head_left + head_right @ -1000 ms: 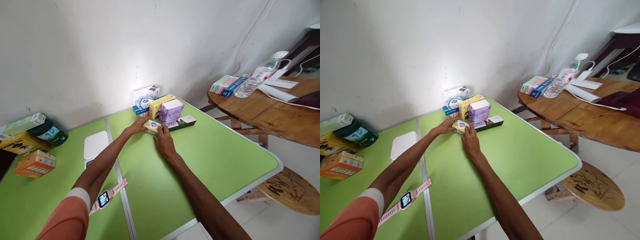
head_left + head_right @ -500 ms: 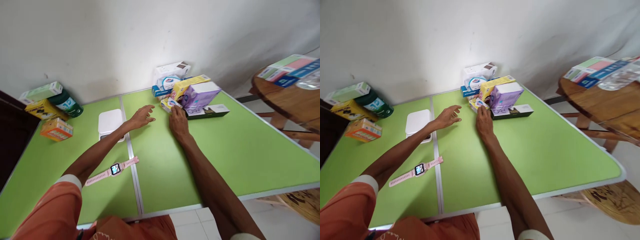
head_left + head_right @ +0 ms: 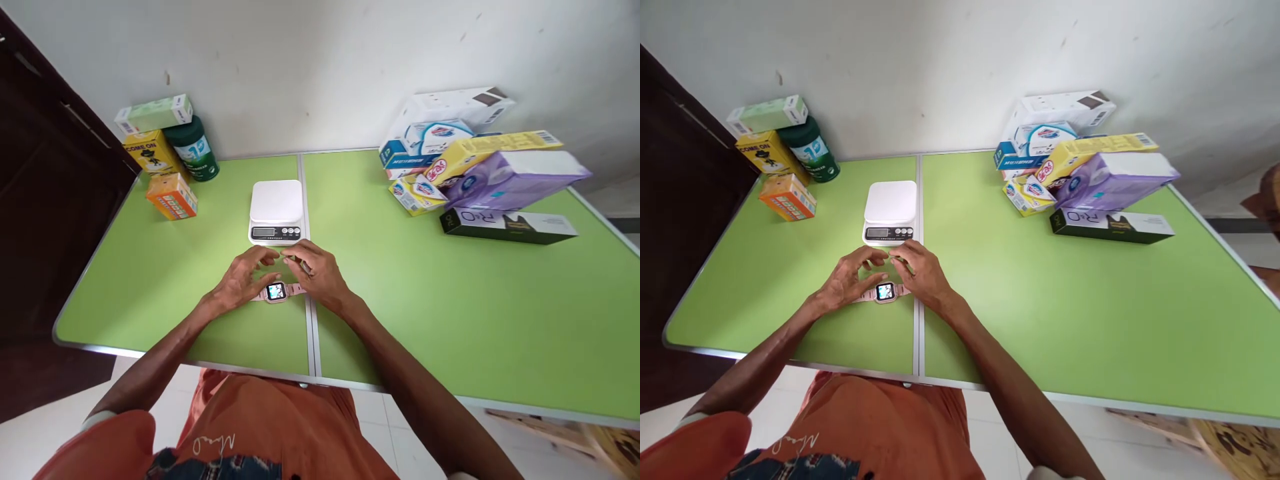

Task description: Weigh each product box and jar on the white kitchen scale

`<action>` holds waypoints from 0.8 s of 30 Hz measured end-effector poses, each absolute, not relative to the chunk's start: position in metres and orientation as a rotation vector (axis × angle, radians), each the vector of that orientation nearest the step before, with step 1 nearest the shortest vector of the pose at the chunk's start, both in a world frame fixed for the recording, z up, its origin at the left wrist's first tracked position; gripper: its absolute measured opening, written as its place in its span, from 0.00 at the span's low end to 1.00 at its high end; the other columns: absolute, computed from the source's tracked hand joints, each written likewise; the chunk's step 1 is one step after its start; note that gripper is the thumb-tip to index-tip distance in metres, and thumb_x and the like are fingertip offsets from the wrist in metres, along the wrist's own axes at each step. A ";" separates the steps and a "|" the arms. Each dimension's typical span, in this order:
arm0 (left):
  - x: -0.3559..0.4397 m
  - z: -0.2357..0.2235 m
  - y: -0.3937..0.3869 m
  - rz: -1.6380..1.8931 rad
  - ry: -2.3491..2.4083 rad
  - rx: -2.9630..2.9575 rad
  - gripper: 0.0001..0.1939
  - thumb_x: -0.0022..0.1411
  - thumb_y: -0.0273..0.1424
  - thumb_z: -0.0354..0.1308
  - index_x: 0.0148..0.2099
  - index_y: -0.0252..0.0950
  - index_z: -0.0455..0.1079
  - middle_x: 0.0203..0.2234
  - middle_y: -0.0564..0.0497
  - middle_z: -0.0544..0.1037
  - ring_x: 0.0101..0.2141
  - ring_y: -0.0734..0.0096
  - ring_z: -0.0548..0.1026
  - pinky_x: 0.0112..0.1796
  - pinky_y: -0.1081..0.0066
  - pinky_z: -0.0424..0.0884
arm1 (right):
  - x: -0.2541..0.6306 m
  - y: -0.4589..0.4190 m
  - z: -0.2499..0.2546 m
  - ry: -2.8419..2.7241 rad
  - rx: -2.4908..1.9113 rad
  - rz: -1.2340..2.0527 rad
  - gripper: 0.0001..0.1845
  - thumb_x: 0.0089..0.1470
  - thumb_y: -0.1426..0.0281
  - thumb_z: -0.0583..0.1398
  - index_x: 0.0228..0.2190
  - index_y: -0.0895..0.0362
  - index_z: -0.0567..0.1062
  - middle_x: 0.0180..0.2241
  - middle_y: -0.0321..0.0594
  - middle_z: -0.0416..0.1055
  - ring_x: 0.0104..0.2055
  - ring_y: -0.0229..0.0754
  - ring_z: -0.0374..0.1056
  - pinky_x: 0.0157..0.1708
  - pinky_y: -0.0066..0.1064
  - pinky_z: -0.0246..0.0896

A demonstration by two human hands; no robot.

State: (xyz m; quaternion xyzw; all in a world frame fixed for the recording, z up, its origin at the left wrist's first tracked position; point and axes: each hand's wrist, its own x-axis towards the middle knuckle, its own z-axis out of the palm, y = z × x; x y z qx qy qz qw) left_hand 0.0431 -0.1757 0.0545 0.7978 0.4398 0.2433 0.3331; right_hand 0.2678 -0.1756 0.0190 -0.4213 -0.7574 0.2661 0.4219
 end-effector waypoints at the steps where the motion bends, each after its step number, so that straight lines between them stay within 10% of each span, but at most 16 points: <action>1: 0.039 0.054 -0.185 0.617 1.167 2.114 0.18 0.71 0.40 0.65 0.59 0.39 0.73 0.50 0.45 0.81 0.49 0.59 0.81 0.50 0.59 0.79 | 0.263 -0.177 0.019 -1.876 -1.072 0.664 0.14 0.70 0.69 0.57 0.45 0.54 0.83 0.40 0.44 0.79 0.38 0.45 0.76 0.42 0.38 0.76; 24: 0.066 0.020 -0.213 0.321 1.224 2.286 0.13 0.65 0.36 0.63 0.50 0.36 0.73 0.50 0.40 0.79 0.50 0.50 0.76 0.53 0.53 0.71 | 0.136 -0.022 0.057 -2.126 -0.908 0.762 0.09 0.66 0.66 0.60 0.37 0.53 0.81 0.37 0.42 0.78 0.35 0.44 0.74 0.32 0.34 0.71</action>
